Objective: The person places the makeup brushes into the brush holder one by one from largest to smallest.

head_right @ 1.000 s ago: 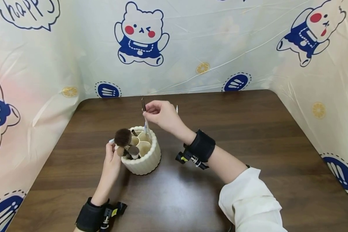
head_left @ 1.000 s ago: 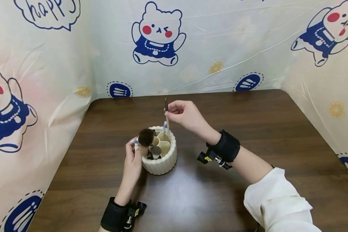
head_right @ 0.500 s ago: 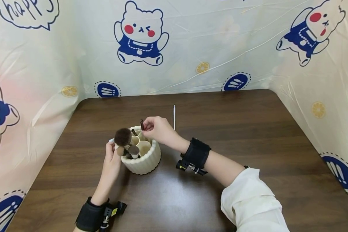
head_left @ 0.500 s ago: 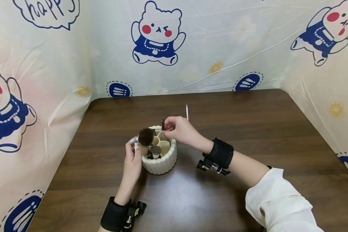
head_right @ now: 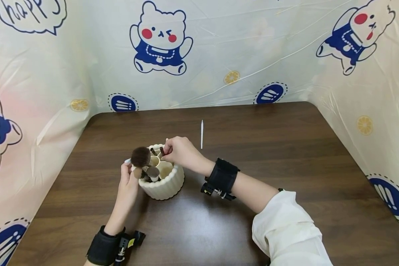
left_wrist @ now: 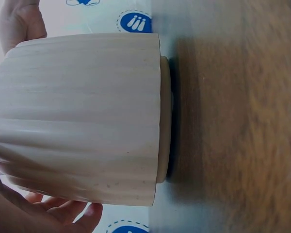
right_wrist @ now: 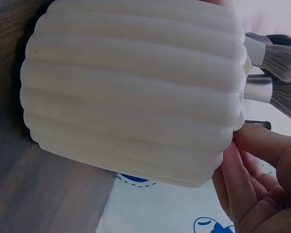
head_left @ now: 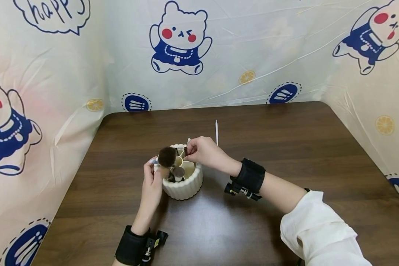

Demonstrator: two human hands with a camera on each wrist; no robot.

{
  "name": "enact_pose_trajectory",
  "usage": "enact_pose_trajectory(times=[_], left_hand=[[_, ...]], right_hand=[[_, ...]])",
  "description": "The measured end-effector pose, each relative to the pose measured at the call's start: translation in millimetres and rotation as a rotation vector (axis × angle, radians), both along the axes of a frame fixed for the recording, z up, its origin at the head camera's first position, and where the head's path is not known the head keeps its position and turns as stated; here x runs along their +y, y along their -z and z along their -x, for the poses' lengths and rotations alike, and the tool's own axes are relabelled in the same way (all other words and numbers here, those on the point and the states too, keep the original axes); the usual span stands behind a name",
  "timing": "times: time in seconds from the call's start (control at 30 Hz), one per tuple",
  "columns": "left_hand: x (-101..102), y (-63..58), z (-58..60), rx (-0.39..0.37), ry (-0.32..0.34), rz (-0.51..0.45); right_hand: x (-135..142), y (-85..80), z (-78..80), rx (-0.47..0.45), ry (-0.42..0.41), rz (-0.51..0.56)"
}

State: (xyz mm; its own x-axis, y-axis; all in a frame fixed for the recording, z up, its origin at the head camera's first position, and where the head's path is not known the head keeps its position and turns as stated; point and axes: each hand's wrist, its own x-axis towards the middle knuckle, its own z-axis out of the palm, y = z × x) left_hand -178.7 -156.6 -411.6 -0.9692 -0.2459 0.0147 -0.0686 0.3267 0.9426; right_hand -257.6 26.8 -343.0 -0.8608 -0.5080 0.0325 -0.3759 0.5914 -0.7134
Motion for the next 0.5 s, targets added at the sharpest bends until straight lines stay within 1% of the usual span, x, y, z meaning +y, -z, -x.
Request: enact_pose_trajectory(times=[0.17,0.5], left_hand=[[-0.4,1.3,-0.2,0.005,0.005,-0.006],[0.5,0.3,-1.0,0.007,0.002,-0.014]], right_hand=[[-0.7,-1.8,0.9,-0.023,-0.005,-0.024],[-2.1,-2.9,2.9,0.021,-0.026,-0.073]])
